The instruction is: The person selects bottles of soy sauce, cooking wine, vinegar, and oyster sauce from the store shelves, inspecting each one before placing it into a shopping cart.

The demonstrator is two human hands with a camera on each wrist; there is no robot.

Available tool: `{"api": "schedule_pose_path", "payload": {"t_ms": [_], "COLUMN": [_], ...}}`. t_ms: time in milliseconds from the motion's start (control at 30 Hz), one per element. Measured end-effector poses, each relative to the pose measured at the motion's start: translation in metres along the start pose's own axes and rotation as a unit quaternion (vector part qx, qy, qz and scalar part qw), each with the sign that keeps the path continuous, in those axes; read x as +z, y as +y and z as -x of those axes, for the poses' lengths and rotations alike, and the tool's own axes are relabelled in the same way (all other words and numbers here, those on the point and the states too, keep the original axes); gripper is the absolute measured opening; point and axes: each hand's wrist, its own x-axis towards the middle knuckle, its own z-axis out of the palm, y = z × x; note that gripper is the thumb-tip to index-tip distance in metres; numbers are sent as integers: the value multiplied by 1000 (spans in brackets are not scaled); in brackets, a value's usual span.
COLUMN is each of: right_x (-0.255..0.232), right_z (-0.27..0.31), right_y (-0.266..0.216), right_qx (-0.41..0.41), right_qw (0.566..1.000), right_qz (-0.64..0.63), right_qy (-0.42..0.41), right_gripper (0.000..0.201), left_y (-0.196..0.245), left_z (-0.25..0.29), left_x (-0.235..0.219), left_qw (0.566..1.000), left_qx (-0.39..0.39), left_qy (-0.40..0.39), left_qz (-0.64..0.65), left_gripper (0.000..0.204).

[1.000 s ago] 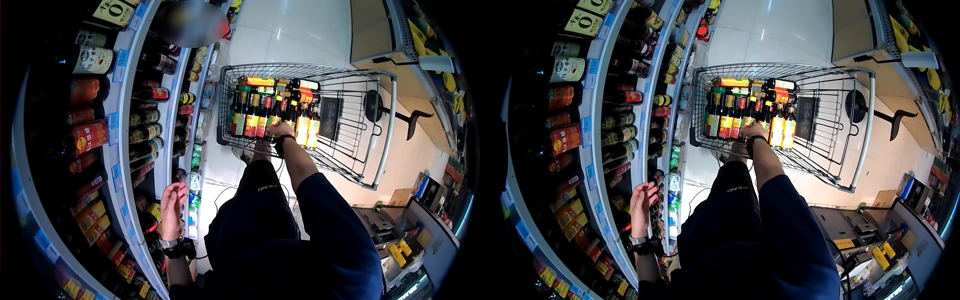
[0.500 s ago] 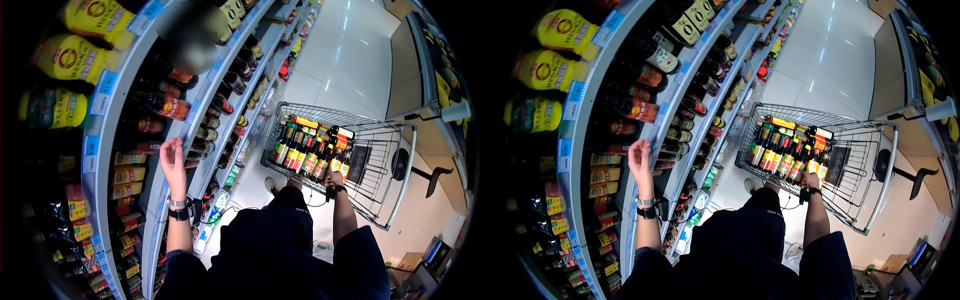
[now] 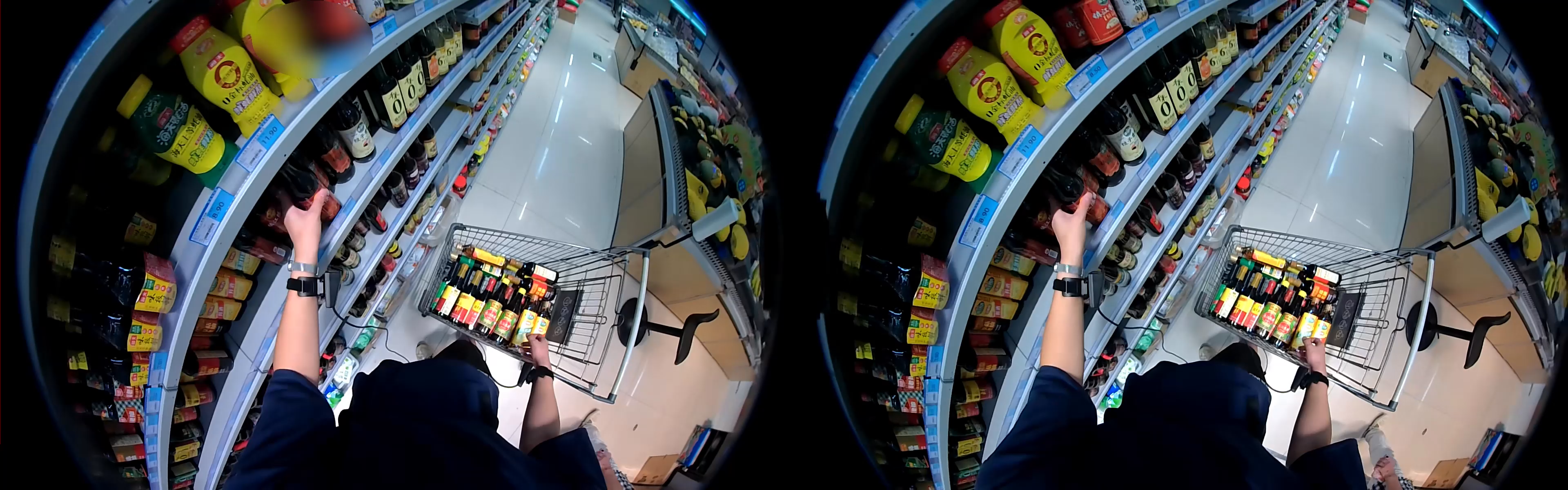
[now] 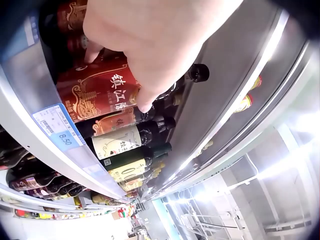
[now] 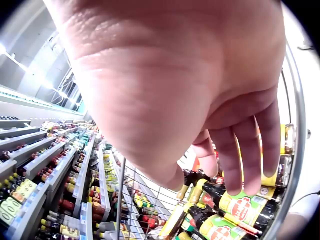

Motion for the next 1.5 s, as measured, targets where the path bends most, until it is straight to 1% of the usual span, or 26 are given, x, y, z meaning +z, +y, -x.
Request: {"api": "schedule_pose_path", "payload": {"t_ms": [33,67,100,167,200,233,300,367,433,500,567,633,700,733,767,833,867,900,967,1100,1167,1200,1300,1433,1467,1500], "right_x": [2,4,8,12,15,21,42,77,116,157,191,215,237,242,250,260,261,260,261,251,250,251,248,236,234,231], "right_z": [10,19,22,16,11,9,7,74,134,191,229,271,278,275,275,270,272,284,284,289,284,282,275,271,269,274], "right_y": [-15,-33,-45,-64,-71,-83,-110,-181,-235,-276,-296,-312,-298,-291,-280,-271,-267,-267,-254,-250,-246,-244,-243,-248,-249,-252], "right_qx": [-20,-27,-50,-114,-168,-210,-307,-344,-348,-374,-398,-431,-349,-284,-246,-213,-238,-229,-216,-159,-173,-194,-228,-265,-274,-280], "right_qw": [1000,1000,999,993,985,976,950,932,921,890,830,736,697,702,726,754,785,783,801,786,801,814,814,825,825,828], "right_qz": [-3,13,11,21,28,57,16,58,44,23,45,65,-2,-3,-46,-22,23,12,12,-24,-9,11,30,67,85,94], "right_qy": [-1,-6,10,2,0,0,-60,-97,-171,-259,-389,-518,-626,-653,-640,-621,-572,-579,-558,-597,-574,-547,-534,-496,-487,-478], "right_gripper": [29,27,25,22,19,16,18,23,25,35,49,63,75,80,77,72,68,67,65,65,63,61,59,57,58,57], "left_y": [9,3,4,13,24,38,46,71,89,79,79,81,78,79,71,54,45,40,31,20,20,20,20,18,16,13], "left_z": [6,13,18,32,38,45,53,66,78,84,97,108,118,123,126,133,134,133,137,149,152,152,154,157,161,163], "left_x": [-5,-2,-9,-18,-27,-37,-47,-65,-77,-76,-73,-70,-68,-67,-63,-52,-49,-48,-49,-46,-44,-44,-39,-31,-24,-19], "left_qw": [999,995,996,976,970,971,968,965,950,918,883,855,817,789,766,751,740,710,670,700,700,690,690,679,687,684], "left_qx": [-32,81,87,213,243,236,246,238,187,182,127,71,-9,-31,-95,-165,-207,-246,-260,-259,-258,-260,-281,-264,-280,-285], "left_qy": [-27,13,-5,29,7,-27,-47,-78,-130,-177,-217,-252,-294,-316,-339,-350,-359,-374,-390,-386,-375,-380,-367,-392,-359,-363], "left_qz": [-26,65,35,-17,-25,-5,33,81,215,304,395,448,496,525,538,535,529,544,576,543,550,558,557,562,567,565], "left_gripper": [51,45,48,59,68,67,71,75,74,73,73,67,58,48,45,45,48,51,54,55,53,45,45,43,44,44]}}
